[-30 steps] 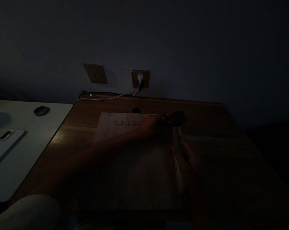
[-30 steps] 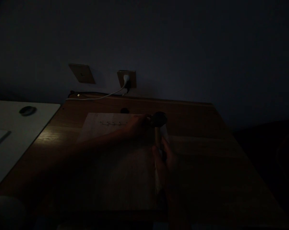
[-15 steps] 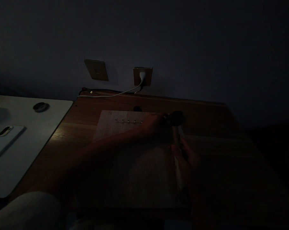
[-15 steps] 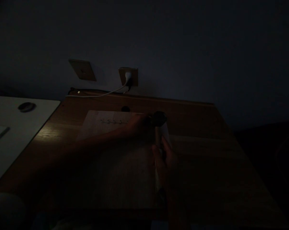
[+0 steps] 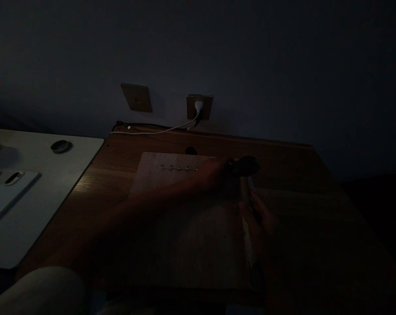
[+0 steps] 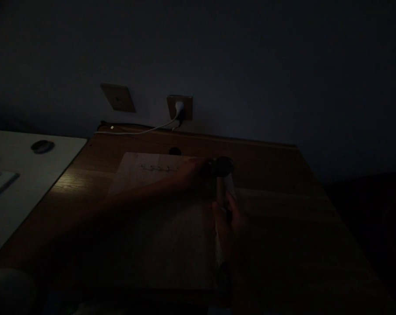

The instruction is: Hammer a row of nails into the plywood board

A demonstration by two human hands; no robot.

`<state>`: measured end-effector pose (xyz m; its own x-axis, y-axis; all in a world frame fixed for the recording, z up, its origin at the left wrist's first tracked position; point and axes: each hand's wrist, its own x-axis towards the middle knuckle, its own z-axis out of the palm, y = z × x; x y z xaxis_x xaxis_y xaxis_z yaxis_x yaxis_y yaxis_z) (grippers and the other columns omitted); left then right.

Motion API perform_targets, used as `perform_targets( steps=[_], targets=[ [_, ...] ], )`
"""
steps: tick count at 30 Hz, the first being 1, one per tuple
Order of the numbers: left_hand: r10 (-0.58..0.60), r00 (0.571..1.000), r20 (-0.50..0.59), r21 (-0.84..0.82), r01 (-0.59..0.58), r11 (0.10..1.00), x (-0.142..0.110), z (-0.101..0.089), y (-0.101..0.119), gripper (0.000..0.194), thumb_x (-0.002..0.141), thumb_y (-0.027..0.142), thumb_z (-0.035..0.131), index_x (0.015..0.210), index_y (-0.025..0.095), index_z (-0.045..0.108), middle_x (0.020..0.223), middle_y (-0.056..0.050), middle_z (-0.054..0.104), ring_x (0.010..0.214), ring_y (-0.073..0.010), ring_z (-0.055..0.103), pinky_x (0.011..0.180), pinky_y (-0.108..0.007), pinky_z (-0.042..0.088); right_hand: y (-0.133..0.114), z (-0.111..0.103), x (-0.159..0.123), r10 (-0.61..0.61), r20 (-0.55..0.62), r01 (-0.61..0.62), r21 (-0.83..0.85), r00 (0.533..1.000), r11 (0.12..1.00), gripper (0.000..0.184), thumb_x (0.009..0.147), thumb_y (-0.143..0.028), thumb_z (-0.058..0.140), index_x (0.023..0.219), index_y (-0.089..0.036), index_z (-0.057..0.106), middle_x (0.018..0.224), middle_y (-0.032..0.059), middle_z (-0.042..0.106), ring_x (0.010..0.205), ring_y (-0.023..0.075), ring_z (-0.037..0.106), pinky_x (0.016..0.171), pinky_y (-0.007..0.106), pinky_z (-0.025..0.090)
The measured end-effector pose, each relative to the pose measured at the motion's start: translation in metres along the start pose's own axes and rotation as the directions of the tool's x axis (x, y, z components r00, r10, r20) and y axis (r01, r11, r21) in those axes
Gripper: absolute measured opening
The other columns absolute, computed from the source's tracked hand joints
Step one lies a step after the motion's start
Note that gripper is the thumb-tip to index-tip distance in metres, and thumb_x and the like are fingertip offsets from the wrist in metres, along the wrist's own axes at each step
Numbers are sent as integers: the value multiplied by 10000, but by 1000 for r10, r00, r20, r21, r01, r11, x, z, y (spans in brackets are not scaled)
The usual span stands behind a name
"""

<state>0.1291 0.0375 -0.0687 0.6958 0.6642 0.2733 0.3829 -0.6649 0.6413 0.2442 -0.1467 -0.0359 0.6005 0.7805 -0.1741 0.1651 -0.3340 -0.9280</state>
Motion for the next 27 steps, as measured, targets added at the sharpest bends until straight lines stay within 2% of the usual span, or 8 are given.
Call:
perform_targets(
  steps=[3,6,10,14,18,21,23,27],
  targets=[
    [84,994,-75,71,-79,994,-1,1,2,530,915,132,620,1440,154,553,1356,-153,667,1243,-279,655,1038,-433,565,-4,0,1,2,-24,0,89,1000,996,970,727,-650,802,1524,-155,554,734,7,748,425,156,544,398,296,442],
    [173,977,-128,131,-156,979,-4,-4,7,490,907,127,618,1395,150,582,1385,-162,622,1295,-292,593,1090,-467,534,-7,1,4,-38,-57,48,186,998,981,1059,727,-561,844,1626,-236,388,667,-66,692,402,149,512,392,273,423],
    [309,941,-136,163,-286,944,-23,-20,19,278,1004,146,533,1253,167,655,1262,-141,670,1200,-268,614,1029,-430,541,-9,1,1,-31,-42,37,148,999,988,695,763,-539,743,1364,-215,614,539,-89,564,415,155,490,414,261,379],
    [495,869,-2,174,-487,856,-78,-51,29,229,1091,195,454,1140,148,673,1074,-136,713,1054,-241,641,943,-381,540,-8,-2,-22,-28,20,29,-27,999,999,449,861,-585,613,1113,-227,712,728,7,681,591,200,616,531,312,472],
    [502,863,49,141,-504,852,-154,-91,20,179,1086,192,496,1181,162,644,1051,-116,744,973,-214,660,895,-354,536,-2,15,-54,-145,58,151,-101,988,983,443,917,-646,603,1049,-241,728,959,61,731,888,252,682,742,352,544],
    [355,935,-1,193,-348,917,-208,-121,4,252,1087,185,457,1224,210,667,1082,-93,765,1004,-209,692,914,-339,551,4,36,-69,-143,117,150,-56,983,987,452,925,-686,613,989,-245,686,881,38,711,820,237,673,724,338,548],
    [147,989,-18,274,-137,952,-239,-137,-7,319,1086,221,425,1253,262,695,1152,-79,774,1070,-228,710,963,-367,570,6,46,-72,-140,177,152,-59,974,987,457,958,-699,586,1000,-252,673,878,29,717,803,228,683,725,330,556],
    [-150,975,-165,393,204,897,-292,-153,-22,404,1044,304,450,1368,317,692,1358,-50,747,1190,-265,720,1023,-433,607,8,52,-70,-130,346,199,-171,929,965,465,997,-700,551,1039,-265,710,917,42,767,864,248,739,745,332,579]
  ],
)
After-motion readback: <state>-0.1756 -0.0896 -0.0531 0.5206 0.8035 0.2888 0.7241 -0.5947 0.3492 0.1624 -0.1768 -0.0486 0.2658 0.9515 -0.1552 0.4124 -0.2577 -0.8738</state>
